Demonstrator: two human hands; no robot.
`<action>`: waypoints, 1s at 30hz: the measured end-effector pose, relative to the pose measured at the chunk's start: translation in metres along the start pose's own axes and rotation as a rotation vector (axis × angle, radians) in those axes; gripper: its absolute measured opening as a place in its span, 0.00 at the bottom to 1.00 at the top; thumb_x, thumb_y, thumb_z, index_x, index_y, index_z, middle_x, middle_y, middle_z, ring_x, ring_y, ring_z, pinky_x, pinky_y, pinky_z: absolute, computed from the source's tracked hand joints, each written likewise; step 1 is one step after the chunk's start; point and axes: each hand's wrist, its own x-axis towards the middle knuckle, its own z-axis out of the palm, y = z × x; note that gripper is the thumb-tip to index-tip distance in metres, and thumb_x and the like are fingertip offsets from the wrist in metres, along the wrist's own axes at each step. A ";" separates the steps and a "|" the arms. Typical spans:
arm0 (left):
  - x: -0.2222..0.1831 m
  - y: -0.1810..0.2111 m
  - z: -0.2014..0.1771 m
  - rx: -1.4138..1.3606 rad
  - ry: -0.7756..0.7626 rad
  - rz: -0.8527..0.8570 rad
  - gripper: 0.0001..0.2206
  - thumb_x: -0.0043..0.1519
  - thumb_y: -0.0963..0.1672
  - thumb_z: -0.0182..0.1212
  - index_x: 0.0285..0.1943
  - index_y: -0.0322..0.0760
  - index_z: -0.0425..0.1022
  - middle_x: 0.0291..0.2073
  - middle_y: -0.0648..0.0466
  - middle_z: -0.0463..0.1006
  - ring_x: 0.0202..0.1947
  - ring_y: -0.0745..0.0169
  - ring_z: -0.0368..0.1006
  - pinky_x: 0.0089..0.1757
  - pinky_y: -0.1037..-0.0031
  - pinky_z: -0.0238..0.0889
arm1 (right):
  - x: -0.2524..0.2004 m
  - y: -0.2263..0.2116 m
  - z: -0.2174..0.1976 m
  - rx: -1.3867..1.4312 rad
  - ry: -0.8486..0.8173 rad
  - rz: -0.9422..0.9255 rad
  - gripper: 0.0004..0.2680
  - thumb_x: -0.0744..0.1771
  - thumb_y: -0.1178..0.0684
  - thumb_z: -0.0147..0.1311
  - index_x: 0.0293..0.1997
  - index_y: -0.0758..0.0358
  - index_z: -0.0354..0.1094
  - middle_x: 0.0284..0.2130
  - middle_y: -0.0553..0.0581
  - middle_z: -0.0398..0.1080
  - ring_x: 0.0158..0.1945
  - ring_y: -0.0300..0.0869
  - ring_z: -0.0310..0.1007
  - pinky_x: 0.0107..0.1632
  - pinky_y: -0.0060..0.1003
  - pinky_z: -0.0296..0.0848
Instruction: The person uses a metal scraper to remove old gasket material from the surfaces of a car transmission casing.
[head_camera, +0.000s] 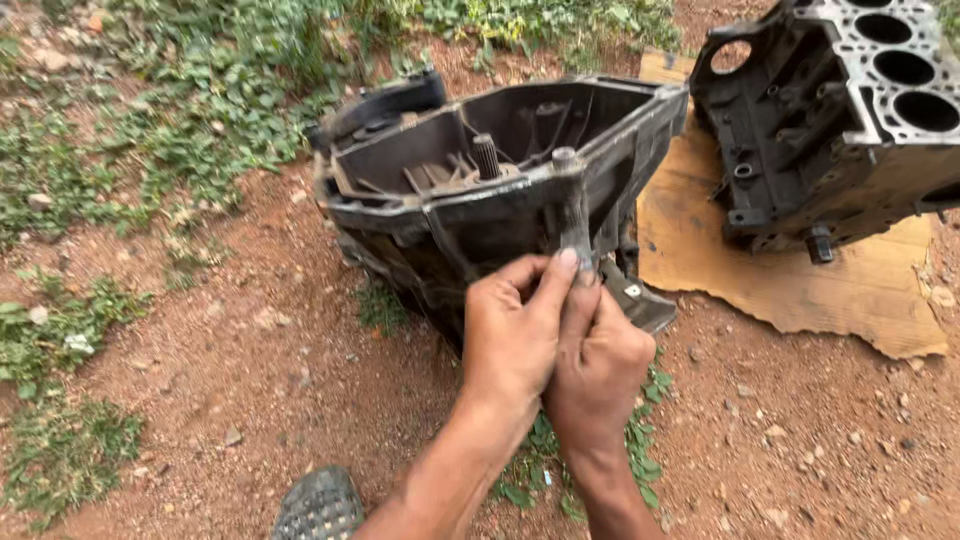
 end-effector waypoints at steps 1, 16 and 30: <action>-0.004 -0.001 0.003 0.033 0.029 -0.009 0.10 0.65 0.43 0.64 0.35 0.28 0.82 0.25 0.60 0.79 0.25 0.79 0.69 0.28 0.82 0.64 | 0.001 0.004 0.000 -0.025 0.019 -0.058 0.15 0.74 0.53 0.46 0.31 0.70 0.70 0.13 0.58 0.63 0.15 0.36 0.61 0.20 0.40 0.58; -0.005 -0.013 0.012 -0.365 -0.020 -0.086 0.09 0.69 0.44 0.59 0.39 0.34 0.78 0.22 0.63 0.70 0.21 0.78 0.61 0.25 0.82 0.56 | 0.062 -0.012 -0.051 0.079 -0.436 -0.128 0.10 0.71 0.57 0.52 0.34 0.70 0.77 0.17 0.54 0.75 0.19 0.33 0.76 0.20 0.29 0.72; -0.005 -0.007 0.023 -0.593 -0.001 -0.107 0.09 0.69 0.44 0.59 0.37 0.36 0.76 0.24 0.62 0.70 0.24 0.75 0.62 0.29 0.80 0.58 | 0.106 -0.034 -0.066 -0.223 -0.684 -0.313 0.11 0.70 0.54 0.55 0.31 0.68 0.79 0.17 0.58 0.76 0.16 0.36 0.76 0.19 0.33 0.68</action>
